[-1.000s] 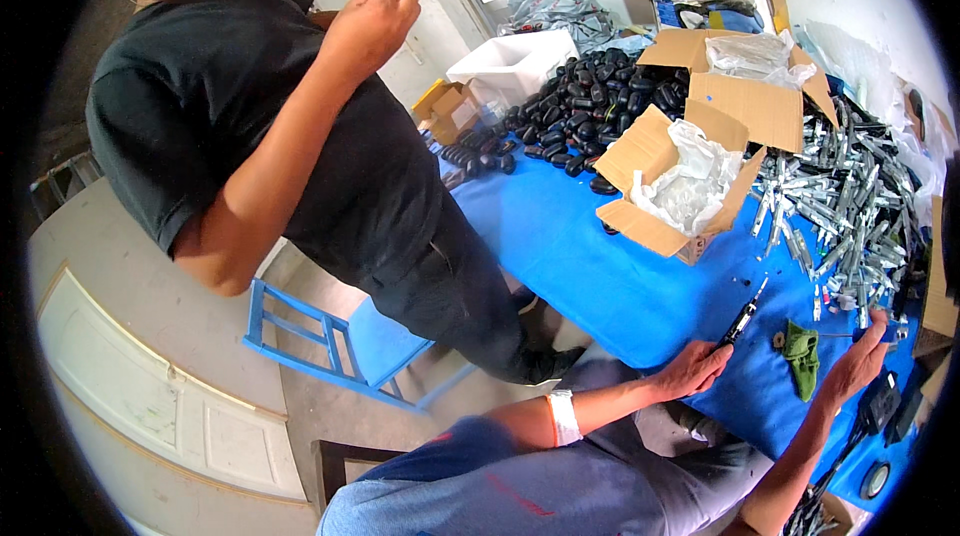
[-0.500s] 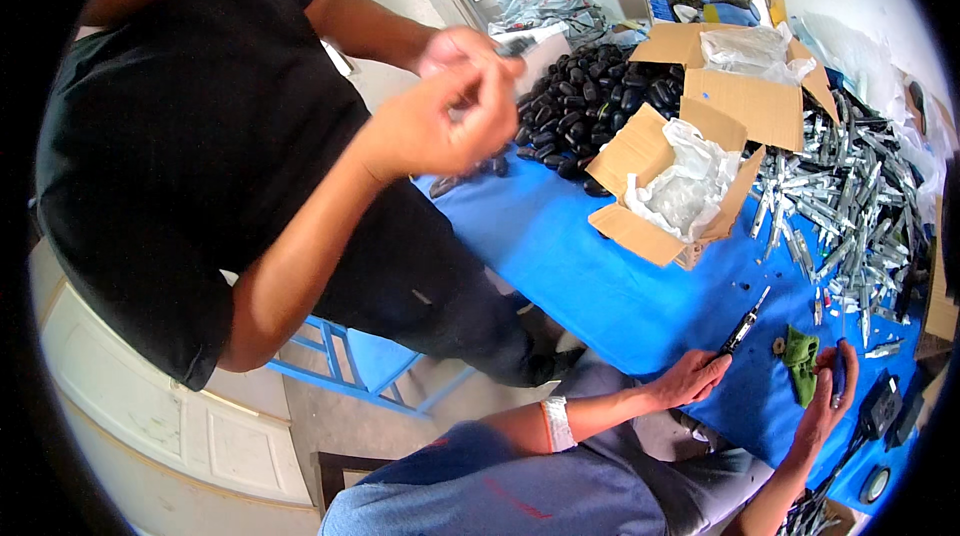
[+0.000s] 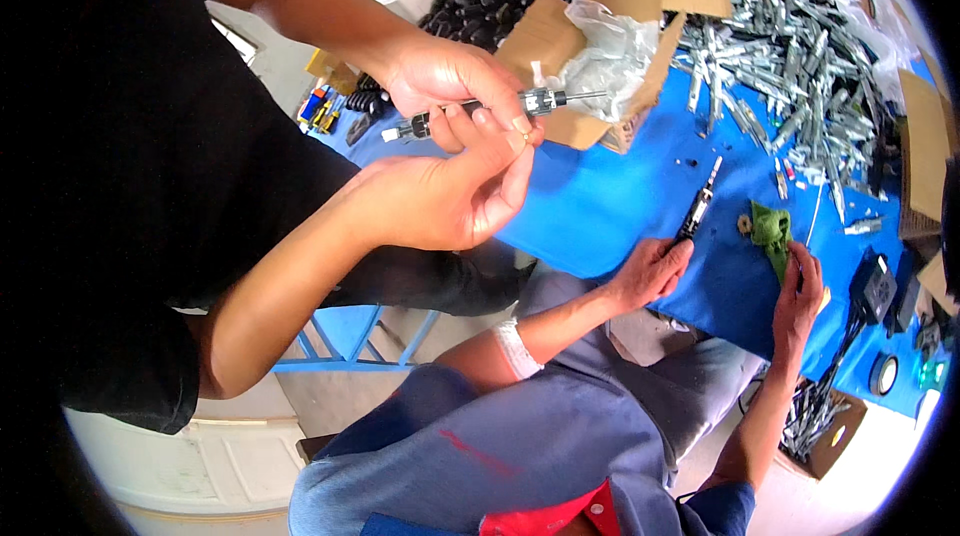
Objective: The person disassembles and cleans an electronic device component using a small screwdriver and a green cloth while sitting at a table.
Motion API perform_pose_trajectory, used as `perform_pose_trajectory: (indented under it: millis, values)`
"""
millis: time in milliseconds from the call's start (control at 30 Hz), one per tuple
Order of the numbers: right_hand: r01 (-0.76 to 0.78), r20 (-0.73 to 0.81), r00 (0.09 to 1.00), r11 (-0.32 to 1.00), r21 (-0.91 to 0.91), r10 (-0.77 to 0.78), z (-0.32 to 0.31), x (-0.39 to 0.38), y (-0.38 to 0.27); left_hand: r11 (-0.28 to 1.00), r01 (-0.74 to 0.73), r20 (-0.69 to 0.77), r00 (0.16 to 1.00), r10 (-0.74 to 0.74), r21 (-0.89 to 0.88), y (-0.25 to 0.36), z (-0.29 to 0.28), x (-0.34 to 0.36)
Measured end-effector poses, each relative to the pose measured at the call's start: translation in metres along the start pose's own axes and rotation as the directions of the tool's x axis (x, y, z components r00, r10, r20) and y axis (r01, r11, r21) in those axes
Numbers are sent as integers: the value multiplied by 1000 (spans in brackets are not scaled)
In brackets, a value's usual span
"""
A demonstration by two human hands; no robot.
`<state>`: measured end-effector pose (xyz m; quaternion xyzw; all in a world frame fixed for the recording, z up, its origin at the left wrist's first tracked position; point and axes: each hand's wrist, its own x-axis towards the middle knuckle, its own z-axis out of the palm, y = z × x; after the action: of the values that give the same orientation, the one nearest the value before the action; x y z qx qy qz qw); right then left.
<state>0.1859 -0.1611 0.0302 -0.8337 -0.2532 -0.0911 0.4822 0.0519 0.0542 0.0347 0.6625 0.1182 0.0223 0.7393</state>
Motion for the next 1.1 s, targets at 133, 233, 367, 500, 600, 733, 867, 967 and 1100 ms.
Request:
perform_pose_trajectory:
  millis: [133,233,367,500,600,733,867,967,1100]
  values:
    - [21,3,1000,996,-85,-21,1,-2,0,1000,13,-20,1000,-12,10,1,0,-2]
    - [68,-24,997,985,-159,-72,3,-1,-1,1000,3,-12,1000,-3,25,-3,-1,1]
    - [-26,18,999,954,-299,33,-1,1,-5,999,26,-33,999,-25,41,1,0,1]
    - [-38,9,999,936,-351,44,0,3,-14,997,38,-56,998,-34,68,4,3,1]
    - [-15,-1,1000,930,-366,15,4,5,-21,997,46,-72,997,-42,56,0,5,-1]
    - [41,21,999,912,-409,-36,10,13,-31,999,11,-61,998,-8,49,1,7,-2]
    - [35,33,999,894,-447,-23,20,24,-14,1000,22,-24,999,-22,0,-8,12,9]
    - [130,19,991,922,-365,-132,31,26,-11,987,156,-187,972,-145,46,-16,5,6]
    - [70,27,998,910,-409,-65,35,26,-2,984,130,-195,975,-106,118,-8,4,4]
